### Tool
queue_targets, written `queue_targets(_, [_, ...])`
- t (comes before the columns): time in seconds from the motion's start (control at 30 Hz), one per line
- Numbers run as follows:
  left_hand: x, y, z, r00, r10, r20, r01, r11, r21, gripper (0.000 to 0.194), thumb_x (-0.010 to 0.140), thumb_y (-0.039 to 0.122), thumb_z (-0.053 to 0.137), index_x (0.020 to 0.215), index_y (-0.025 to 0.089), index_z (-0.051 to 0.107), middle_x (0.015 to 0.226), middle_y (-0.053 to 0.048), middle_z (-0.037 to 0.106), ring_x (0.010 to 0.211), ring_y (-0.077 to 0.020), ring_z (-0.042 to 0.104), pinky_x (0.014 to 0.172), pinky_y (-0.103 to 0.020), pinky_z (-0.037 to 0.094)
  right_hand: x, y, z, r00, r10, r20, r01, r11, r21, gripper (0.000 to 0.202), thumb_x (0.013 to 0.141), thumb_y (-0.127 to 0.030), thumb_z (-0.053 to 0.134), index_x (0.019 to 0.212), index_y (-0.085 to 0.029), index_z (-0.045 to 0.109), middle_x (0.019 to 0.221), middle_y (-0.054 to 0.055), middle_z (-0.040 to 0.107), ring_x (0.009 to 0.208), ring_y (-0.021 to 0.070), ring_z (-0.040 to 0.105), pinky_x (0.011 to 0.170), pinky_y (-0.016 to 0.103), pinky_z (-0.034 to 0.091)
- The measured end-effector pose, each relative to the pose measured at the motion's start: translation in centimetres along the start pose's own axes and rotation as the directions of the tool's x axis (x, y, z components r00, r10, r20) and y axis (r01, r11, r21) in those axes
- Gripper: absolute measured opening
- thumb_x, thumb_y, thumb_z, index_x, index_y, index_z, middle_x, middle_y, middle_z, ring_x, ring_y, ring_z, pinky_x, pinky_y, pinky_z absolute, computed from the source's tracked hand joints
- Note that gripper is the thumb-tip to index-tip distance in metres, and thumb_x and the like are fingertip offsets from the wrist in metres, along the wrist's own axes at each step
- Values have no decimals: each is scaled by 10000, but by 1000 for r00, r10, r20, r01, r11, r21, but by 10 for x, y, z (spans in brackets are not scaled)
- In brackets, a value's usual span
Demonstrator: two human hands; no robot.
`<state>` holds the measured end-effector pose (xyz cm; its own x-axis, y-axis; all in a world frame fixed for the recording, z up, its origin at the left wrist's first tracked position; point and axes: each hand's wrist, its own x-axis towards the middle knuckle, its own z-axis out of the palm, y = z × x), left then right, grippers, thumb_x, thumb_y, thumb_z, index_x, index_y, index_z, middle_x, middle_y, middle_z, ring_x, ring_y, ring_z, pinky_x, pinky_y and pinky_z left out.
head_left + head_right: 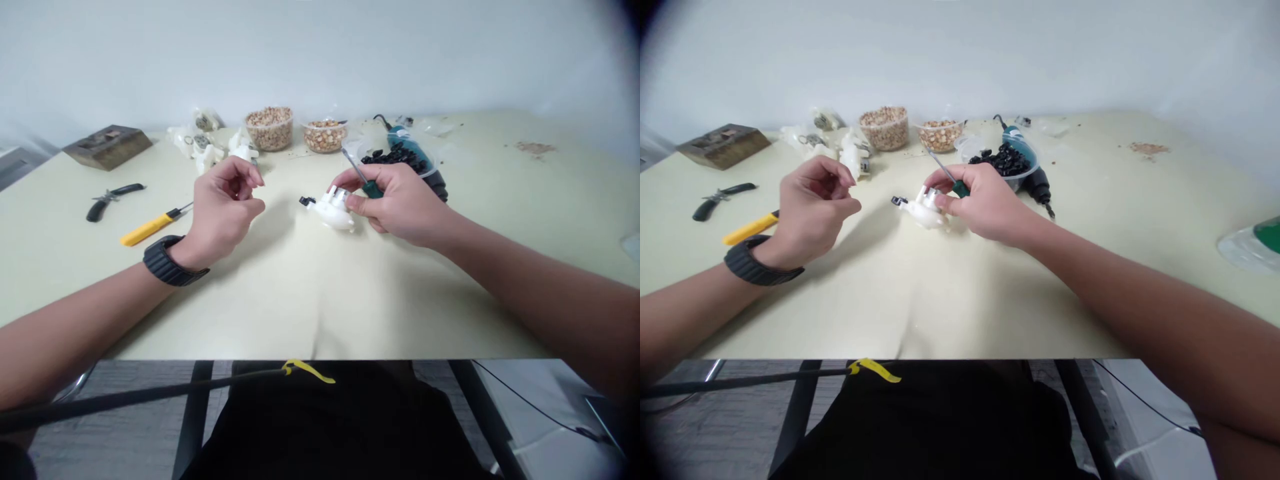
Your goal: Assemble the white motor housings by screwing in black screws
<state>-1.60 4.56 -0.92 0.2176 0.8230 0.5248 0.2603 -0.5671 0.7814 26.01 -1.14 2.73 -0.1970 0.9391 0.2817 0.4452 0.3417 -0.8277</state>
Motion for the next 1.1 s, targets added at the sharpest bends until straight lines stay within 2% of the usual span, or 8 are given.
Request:
queue_targets(0.3, [18,-5,-7,999,-38,-4,38,997,74,484,777,455,893,878,191,500,815,7,379,755,-84,322,657,-338,210,0,3,0,1000,2,27,-2,1000,-10,106,858,-209,780,964,-203,777,884,52,690,793,185,597,674,346,454])
queue_targets(0.43, [22,-14,-11,998,-11,60,10,1000,27,608,685,526,937,966,211,500,1059,19,527,1062,-142,477,807,-389,370,0,3,1,1000,-4,27,5,1000,-26,120,858,-247,780,973,-213,777,907,66,707,802,196,611,660,347,463])
queue_targets(0.53, [25,-28,-15,1000,13,18,-12,997,-77,526,755,552,857,1027,250,524,1216,18,578,1278,-230,491,1002,-488,409,-1,3,1,1000,-8,15,9,999,-36,135,847,-265,794,971,-215,773,970,82,731,808,198,619,651,344,466])
queue_targets(0.63, [24,-33,-18,1000,-19,11,20,988,-156,367,845,588,718,1063,325,586,1312,3,626,1367,-302,500,1077,-542,429,-1,4,2,1000,-6,-17,6,1000,-12,174,846,-289,804,997,-212,768,1020,95,738,784,189,608,606,331,452])
queue_targets(0.83, [-11,21,8,966,-149,213,212,926,-311,405,907,551,705,1226,318,616,1447,-44,625,1409,-329,540,1165,-540,470,-9,2,16,992,122,-13,-115,962,246,295,883,-323,783,1160,-240,723,1137,68,678,592,86,471,442,278,308])
queue_targets(0.93, [-28,46,22,897,-100,431,265,901,-343,574,897,530,768,1375,301,549,1512,-89,576,1452,-356,517,1172,-570,473,-18,-6,28,988,151,7,-144,923,356,304,910,-346,761,1192,-256,690,1131,52,655,550,61,405,414,269,276])
queue_targets(1.03, [-17,46,8,890,-52,453,184,950,-253,696,850,569,817,1424,306,525,1586,-104,494,1483,-404,474,1213,-631,407,-23,-12,32,987,160,-12,-144,918,370,320,913,-378,768,1198,-267,675,1121,46,639,541,56,375,411,272,269])
queue_targets(1.1, [3,33,-16,880,-27,474,69,995,-70,1059,588,491,1012,1493,327,485,1686,-92,376,1583,-451,287,1301,-670,235,-22,-11,29,984,173,-43,-143,910,389,313,906,-372,777,1186,-270,682,1138,47,624,545,58,363,410,281,253])
